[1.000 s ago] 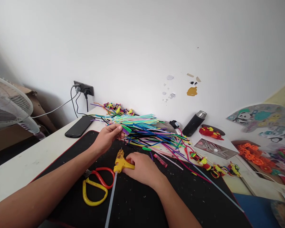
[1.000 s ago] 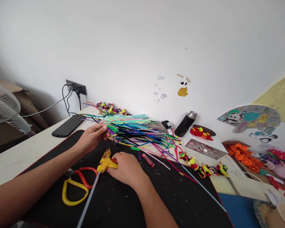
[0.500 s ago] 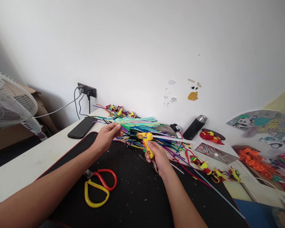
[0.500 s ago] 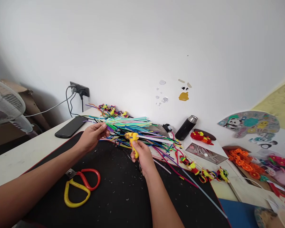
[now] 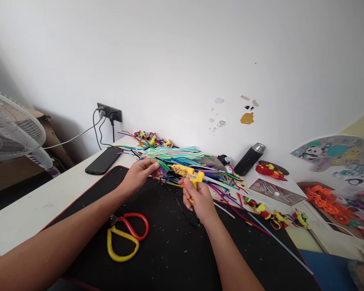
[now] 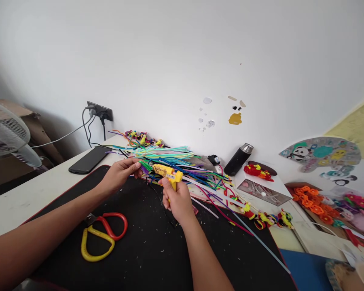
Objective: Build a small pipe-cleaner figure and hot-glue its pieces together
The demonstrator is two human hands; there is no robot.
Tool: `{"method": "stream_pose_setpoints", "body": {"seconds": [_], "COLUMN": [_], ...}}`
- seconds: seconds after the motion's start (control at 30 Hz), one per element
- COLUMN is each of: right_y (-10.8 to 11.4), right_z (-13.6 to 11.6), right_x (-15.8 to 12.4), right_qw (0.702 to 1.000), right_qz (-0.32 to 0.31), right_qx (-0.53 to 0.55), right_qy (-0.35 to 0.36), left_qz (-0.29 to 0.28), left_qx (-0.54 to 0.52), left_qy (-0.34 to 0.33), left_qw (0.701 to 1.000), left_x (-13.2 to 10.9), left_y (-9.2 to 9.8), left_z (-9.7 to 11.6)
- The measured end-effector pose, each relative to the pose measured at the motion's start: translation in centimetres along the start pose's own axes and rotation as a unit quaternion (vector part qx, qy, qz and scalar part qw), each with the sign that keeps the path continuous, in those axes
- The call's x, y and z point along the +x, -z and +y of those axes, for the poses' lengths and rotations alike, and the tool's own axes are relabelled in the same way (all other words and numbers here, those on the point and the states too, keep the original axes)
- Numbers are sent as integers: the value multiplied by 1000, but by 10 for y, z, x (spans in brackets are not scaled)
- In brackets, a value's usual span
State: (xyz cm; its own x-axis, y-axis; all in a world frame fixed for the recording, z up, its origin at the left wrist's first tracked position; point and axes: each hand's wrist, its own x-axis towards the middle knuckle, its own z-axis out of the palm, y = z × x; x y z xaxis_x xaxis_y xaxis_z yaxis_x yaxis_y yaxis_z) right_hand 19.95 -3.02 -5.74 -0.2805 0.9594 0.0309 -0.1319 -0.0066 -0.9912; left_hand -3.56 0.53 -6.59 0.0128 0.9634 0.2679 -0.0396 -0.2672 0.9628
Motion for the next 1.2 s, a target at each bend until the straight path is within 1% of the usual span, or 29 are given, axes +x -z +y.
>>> {"method": "stream_pose_setpoints", "body": {"seconds": [0.23, 0.43, 0.57, 0.67, 0.87, 1.2], "right_y": [-5, -5, -7, -8, -9, -7], "right_z": [0, -7, -8, -8, -9, -1], "right_x": [-6, -8, -10, -11, -12, -10], "right_qw": [995, 985, 977, 976, 977, 966], "right_qz": [13, 37, 34, 30, 48, 50], "right_qx": [-96, -164, -208, -212, -207, -248], "right_qy": [31, 32, 39, 40, 28, 49], "left_qz": [-21, -30, -33, -36, -41, -56], "left_qx": [12, 17, 9, 5, -3, 9], "left_qy": [1, 0, 2, 4, 9, 5], "left_qw": [1000, 999, 999, 999, 999, 998], "left_x": [-3, -4, -5, -6, -7, -8], "left_y": [-4, -6, -8, -9, -10, -12], "left_z": [-2, -1, 1, 0, 0, 3]}}
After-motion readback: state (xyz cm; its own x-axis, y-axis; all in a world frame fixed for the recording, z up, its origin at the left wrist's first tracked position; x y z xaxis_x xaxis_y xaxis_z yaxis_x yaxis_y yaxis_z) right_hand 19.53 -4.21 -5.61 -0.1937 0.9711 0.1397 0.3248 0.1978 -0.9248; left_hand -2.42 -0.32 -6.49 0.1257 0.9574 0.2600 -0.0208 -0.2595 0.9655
